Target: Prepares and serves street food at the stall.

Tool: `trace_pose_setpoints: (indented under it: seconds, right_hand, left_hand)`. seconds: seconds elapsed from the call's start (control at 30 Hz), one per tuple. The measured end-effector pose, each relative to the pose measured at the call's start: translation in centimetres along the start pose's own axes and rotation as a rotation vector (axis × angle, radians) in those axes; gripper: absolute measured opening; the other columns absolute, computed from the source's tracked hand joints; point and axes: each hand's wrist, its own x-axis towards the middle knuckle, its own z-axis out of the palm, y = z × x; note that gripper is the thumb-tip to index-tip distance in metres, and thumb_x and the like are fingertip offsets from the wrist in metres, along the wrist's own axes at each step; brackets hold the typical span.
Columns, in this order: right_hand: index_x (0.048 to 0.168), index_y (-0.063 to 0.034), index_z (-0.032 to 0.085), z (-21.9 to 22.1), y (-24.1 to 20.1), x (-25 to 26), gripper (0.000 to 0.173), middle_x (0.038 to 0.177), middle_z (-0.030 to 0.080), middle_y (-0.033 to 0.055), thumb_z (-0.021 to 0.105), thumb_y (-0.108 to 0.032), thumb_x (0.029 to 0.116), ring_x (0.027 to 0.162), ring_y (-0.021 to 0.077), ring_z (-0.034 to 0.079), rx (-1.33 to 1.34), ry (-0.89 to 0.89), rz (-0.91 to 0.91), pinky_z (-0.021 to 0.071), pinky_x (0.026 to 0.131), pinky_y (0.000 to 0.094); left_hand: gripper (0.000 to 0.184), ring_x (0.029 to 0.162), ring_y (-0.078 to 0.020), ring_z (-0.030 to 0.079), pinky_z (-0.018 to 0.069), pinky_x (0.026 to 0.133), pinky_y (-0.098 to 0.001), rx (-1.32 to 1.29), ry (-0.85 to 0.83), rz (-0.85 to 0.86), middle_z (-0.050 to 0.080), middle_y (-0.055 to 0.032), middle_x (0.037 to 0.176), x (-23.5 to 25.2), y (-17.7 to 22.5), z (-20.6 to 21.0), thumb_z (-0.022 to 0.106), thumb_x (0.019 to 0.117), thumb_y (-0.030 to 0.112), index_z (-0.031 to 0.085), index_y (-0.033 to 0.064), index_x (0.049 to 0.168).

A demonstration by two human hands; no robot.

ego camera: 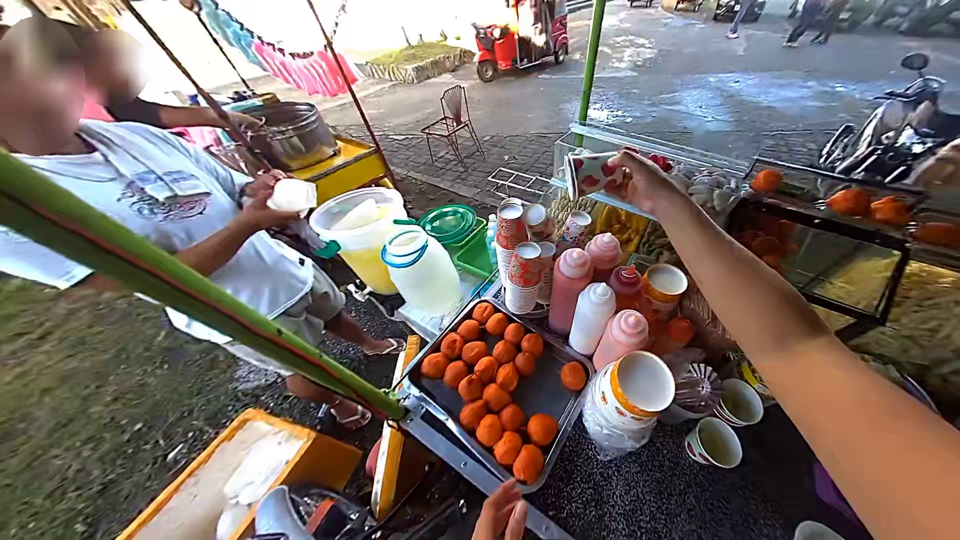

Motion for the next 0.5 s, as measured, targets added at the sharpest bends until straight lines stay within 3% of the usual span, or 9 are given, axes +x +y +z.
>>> trace_pose_setpoints:
  seconds: [0.1,0.17,0.2,0.27,0.3,0.33,0.4,0.47,0.5]
  right_hand:
    - [0.132,-0.0107,0.05,-0.7,0.1,-10.2,0.035,0.105,0.068,0.0005,0.033,-0.032,0.1099,0.092,0.0112,0.067,0.167,-0.161,-0.027,0.0583,0.082,0.0326]
    - [0.132,-0.0174,0.053,-0.3,2.2,-19.1,0.036,0.109,0.07,-0.0018,0.052,-0.037,0.102,0.098,0.011,0.069,0.212,-0.389,0.002,0.0591,0.086,0.0334]
    - [0.128,-0.0133,0.056,0.2,3.0,-23.5,0.036,0.108,0.071,-0.0009,0.063,-0.03,0.0974,0.099,0.0116,0.068,0.212,-0.475,0.036,0.0586,0.088,0.0342]
    - [0.12,-0.0055,0.06,1.2,3.8,-31.3,0.034,0.106,0.071,-0.0003,0.071,-0.022,0.0922,0.097,0.0079,0.068,0.111,-0.576,0.116,0.0572,0.087,0.029]
    - [0.121,-0.0012,0.061,1.2,4.4,-34.2,0.037,0.11,0.07,0.0028,0.07,-0.024,0.0931,0.098,0.0084,0.067,0.019,-0.572,0.098,0.0569,0.087,0.0288]
    - [0.124,0.0015,0.061,0.7,5.2,-36.6,0.043,0.115,0.068,0.0079,0.071,-0.028,0.095,0.098,0.0104,0.067,-0.095,-0.509,0.013,0.0566,0.084,0.0294]
    - [0.13,-0.0077,0.061,-0.5,7.1,-40.3,0.046,0.124,0.063,0.0086,0.065,-0.042,0.1002,0.096,0.0059,0.062,-0.32,-0.291,-0.266,0.053,0.077,0.0203]
    - [0.126,-0.0137,0.069,-1.5,8.2,-43.3,0.036,0.127,0.063,0.0093,0.06,-0.04,0.1038,0.105,0.0087,0.061,-0.441,-0.167,-0.426,0.0518,0.087,0.0208]
    - [0.114,-0.0118,0.074,-1.9,8.5,-44.9,0.027,0.122,0.067,0.0099,0.061,-0.033,0.104,0.108,0.0128,0.062,-0.46,-0.152,-0.432,0.0507,0.093,0.0254]
  left_hand:
    - [0.078,0.119,-0.0182,0.063,0.0519,0.102,-0.0351,-0.126,0.002,0.267,0.059,-0.0242,0.134,1.7,4.2,1.9,0.061,0.0992,0.037,0.03,-0.0159,0.147]
    - [0.107,0.13,-0.0147,0.056,0.0479,0.108,-0.0346,-0.293,-0.097,0.397,0.051,-0.0172,0.146,2.4,6.6,3.5,0.07,0.0907,0.054,0.015,-0.0118,0.153]
    - [0.112,0.134,-0.0139,0.053,0.0465,0.11,-0.0356,-0.407,-0.155,0.435,0.049,-0.0109,0.15,2.5,7.4,4.5,0.075,0.0858,0.056,0.012,-0.0053,0.155]
    - [0.106,0.129,-0.0064,0.056,0.0493,0.109,-0.0317,-0.602,-0.224,0.436,0.055,0.0057,0.146,1.8,8.7,6.6,0.086,0.0782,0.045,0.022,0.0114,0.156]
    - [0.099,0.126,-0.0066,0.059,0.0513,0.107,-0.0319,-0.639,-0.259,0.438,0.057,0.0065,0.144,1.5,9.0,7.4,0.087,0.0792,0.037,0.029,0.0135,0.156]
    - [0.091,0.122,-0.0056,0.06,0.0532,0.104,-0.0308,-0.597,-0.293,0.446,0.058,0.0059,0.141,1.2,9.2,8.2,0.086,0.0819,0.033,0.033,0.012,0.153]
    - [0.083,0.115,-0.0058,0.064,0.0556,0.1,-0.0306,-0.44,-0.382,0.45,0.061,-0.0027,0.135,0.8,8.8,9.5,0.083,0.0845,0.027,0.036,0.0013,0.148]
    - [0.086,0.106,-0.0095,0.068,0.0577,0.095,-0.0324,-0.253,-0.507,0.448,0.065,-0.0159,0.127,0.5,7.8,10.8,0.083,0.0823,0.02,0.035,-0.0108,0.147]
    - [0.088,0.106,-0.0123,0.069,0.0572,0.096,-0.0342,-0.188,-0.578,0.444,0.065,-0.02,0.126,0.3,7.3,11.4,0.084,0.0819,0.019,0.034,-0.0126,0.147]
